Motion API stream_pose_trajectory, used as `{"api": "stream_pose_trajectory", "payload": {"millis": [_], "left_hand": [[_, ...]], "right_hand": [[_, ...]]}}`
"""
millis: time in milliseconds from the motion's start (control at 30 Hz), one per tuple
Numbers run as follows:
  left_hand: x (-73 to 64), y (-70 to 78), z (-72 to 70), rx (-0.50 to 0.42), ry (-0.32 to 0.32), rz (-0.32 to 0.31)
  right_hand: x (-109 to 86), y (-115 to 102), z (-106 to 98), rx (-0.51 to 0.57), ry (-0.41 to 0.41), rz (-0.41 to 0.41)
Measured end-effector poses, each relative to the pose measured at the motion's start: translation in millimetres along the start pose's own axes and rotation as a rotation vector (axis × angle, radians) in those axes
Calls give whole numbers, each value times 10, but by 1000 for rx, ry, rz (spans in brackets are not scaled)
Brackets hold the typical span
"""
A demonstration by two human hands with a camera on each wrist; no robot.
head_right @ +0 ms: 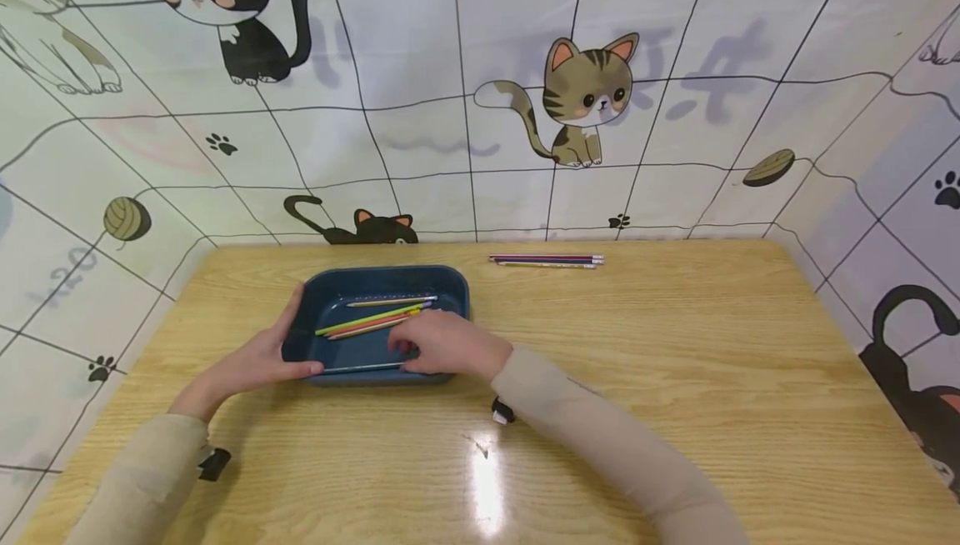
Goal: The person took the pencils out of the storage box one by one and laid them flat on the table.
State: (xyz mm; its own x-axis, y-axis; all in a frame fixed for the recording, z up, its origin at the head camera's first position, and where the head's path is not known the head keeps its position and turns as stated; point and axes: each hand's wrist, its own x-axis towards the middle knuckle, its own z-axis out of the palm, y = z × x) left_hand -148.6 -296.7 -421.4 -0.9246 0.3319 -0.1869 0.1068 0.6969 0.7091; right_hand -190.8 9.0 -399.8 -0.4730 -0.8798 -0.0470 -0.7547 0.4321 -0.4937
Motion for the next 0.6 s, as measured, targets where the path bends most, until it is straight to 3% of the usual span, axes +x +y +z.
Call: {"api": "stream_pose_trajectory", "payload": {"millis": [333,600], "left_hand": [[-5,-2,-7,-13,1,-12],[2,-9,-7,-8,3,-4]], "right_hand": [[232,24,132,-90,-63,41],[289,17,173,-63,-84,31]]}}
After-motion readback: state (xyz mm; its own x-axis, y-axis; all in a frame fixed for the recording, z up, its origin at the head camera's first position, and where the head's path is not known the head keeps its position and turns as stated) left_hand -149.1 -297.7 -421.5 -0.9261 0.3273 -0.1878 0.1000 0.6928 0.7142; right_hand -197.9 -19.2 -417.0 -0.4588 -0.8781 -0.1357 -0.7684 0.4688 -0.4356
